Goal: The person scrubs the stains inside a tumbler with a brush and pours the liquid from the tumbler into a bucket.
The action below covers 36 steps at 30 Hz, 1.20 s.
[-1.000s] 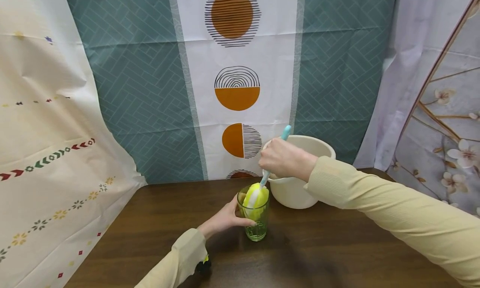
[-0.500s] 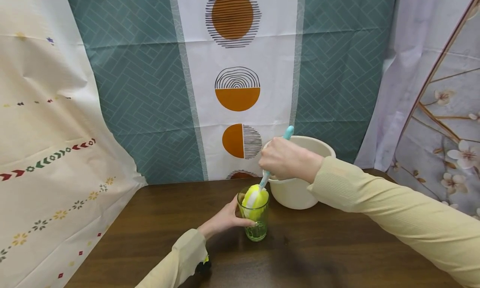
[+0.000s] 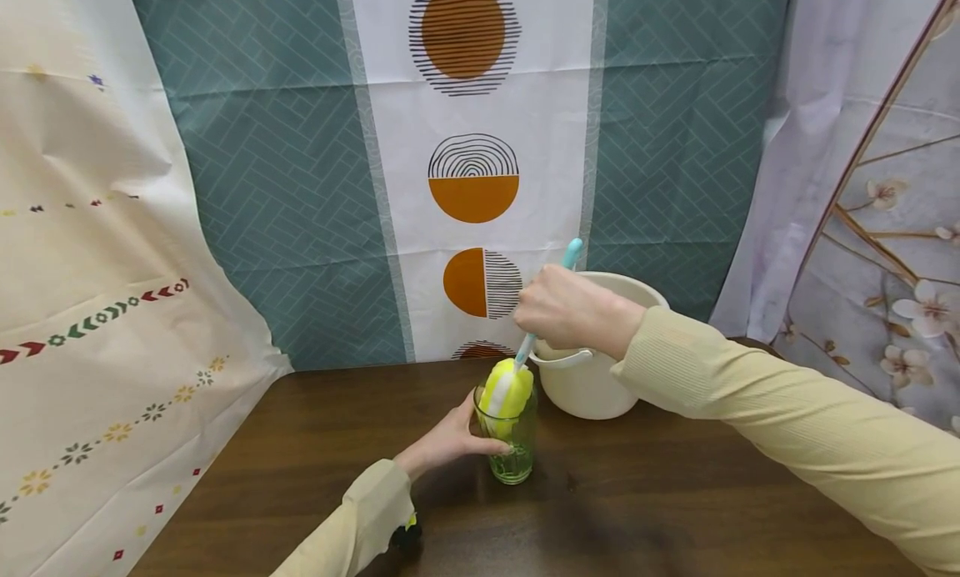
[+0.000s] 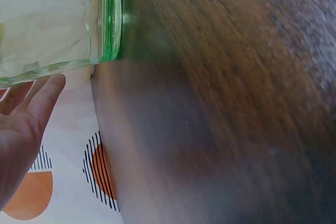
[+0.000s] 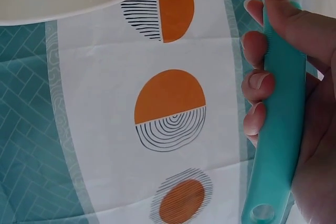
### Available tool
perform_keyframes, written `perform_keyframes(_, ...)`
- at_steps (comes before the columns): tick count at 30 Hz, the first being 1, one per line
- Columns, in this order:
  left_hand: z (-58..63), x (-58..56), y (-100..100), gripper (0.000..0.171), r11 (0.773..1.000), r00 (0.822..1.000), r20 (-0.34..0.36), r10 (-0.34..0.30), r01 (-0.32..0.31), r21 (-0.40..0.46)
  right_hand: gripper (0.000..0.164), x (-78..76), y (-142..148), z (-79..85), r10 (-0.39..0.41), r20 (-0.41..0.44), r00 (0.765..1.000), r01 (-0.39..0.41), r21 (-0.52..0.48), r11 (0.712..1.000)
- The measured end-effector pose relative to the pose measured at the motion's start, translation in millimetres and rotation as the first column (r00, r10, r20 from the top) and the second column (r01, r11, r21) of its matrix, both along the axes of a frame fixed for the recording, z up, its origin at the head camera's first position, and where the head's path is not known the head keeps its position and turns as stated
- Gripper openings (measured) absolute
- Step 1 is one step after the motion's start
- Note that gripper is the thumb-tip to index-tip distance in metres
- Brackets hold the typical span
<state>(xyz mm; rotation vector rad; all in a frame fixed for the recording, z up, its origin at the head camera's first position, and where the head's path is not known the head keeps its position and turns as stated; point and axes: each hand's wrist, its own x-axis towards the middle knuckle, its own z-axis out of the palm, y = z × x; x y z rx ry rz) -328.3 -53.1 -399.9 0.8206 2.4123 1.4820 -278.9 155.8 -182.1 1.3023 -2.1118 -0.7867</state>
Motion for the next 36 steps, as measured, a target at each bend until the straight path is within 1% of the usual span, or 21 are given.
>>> perform_keyframes(3, -0.2, 0.2, 0, 0.088, 1.000, 1.000, -0.007, -0.002, 0.002, -0.004, 0.032, -1.0, 1, -0.3, 0.000, 0.003, 1.000, 0.000, -0.007, 1.000)
perform_keyframes(9, -0.1, 0.7, 1, 0.089, 1.000, 1.000, -0.019, -0.004, 0.004, -0.001, 0.039, -2.3, 3, -0.3, -0.005, -0.020, 1.000, 0.004, -0.011, 1.000)
perform_keyframes(16, -0.9, 1.8, 0, 0.088, 1.000, 1.000, -0.003, -0.003, 0.003, -0.001, 0.043, -0.5, 5, 0.3, -0.039, -0.027, 0.999, 0.038, -0.012, 0.999)
perform_keyframes(25, 1.4, 1.7, 1, 0.079, 1.000, 1.000, 0.014, -0.006, 0.006, 0.000, 0.042, 7.0, 7, 5.7, -0.065, 0.013, 0.998, 0.065, 0.003, 0.998)
perform_keyframes(30, 1.7, 1.2, 0, 0.076, 1.000, 1.000, 0.011, -0.001, 0.001, -0.016, 0.038, 12.9, 6, 5.8, -0.051, 0.044, 0.998, 0.051, 0.006, 0.999)
perform_keyframes(32, 1.6, 1.0, 0, 0.075, 1.000, 1.000, 0.009, 0.000, 0.000, -0.019, 0.038, 15.3, 5, 5.5, -0.037, 0.041, 0.998, 0.037, 0.007, 0.999)
perform_keyframes(36, 0.9, 0.6, 0, 0.074, 1.000, 1.000, 0.010, -0.003, 0.003, -0.019, 0.039, 18.3, 4, 5.1, -0.017, 0.005, 1.000, 0.017, 0.013, 1.000)
